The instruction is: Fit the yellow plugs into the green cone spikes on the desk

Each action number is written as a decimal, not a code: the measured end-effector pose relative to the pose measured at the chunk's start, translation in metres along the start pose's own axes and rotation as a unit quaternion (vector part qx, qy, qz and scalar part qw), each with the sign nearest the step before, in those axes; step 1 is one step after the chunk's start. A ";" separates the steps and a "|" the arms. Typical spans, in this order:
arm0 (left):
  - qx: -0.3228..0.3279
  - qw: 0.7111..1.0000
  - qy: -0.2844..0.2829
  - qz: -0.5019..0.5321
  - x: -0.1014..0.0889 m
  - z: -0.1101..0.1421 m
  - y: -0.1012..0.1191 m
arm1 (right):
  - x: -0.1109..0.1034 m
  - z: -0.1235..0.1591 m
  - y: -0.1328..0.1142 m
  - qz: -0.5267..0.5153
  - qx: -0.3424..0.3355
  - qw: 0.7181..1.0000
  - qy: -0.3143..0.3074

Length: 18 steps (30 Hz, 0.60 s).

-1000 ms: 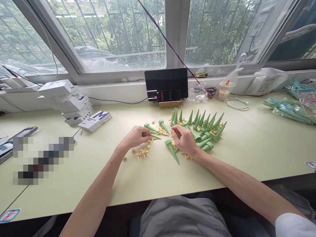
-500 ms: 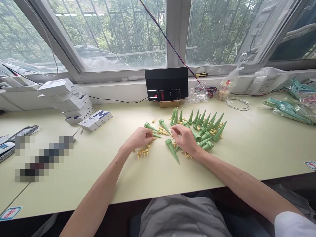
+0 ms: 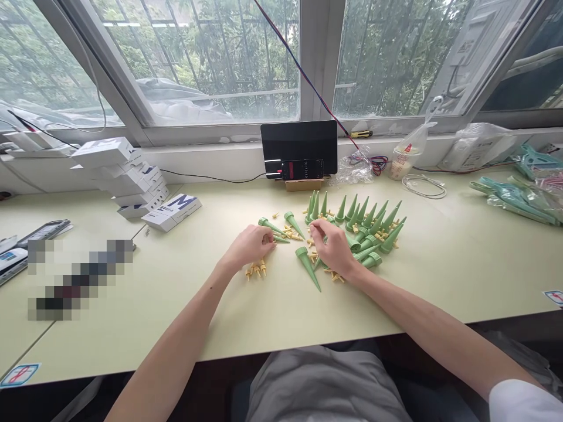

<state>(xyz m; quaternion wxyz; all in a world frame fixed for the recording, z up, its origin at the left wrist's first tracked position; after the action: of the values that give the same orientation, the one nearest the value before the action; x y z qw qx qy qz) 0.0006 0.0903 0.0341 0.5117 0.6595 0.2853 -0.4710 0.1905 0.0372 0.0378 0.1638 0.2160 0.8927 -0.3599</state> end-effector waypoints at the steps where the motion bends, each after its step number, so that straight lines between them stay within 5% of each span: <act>1: 0.003 1.000 0.003 -0.005 0.000 0.000 0.001 | -0.001 0.000 -0.001 0.002 0.000 1.000 0.006; 12: 0.122 0.991 0.040 0.037 0.031 0.019 0.052 | -0.007 -0.002 -0.004 0.012 -0.004 1.000 0.029; 18: 0.126 0.990 0.031 0.052 0.044 0.020 0.055 | -0.007 -0.002 -0.004 0.011 -0.007 1.000 0.028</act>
<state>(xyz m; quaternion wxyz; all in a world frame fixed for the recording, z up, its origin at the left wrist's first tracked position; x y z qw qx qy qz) 0.0582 0.0495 0.0160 0.4391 0.7469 0.2045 -0.4554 0.1941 0.0336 0.0444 0.1440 0.2345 0.8970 -0.3460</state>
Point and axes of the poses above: each hand's wrist, its own z-axis away from the middle knuckle, its own x-axis out of the palm, y = z × x, the point moved 8 cm from there along -z, towards the middle knuckle, and after that the axes turned 9 degrees about -x, right-handed, at the moved point
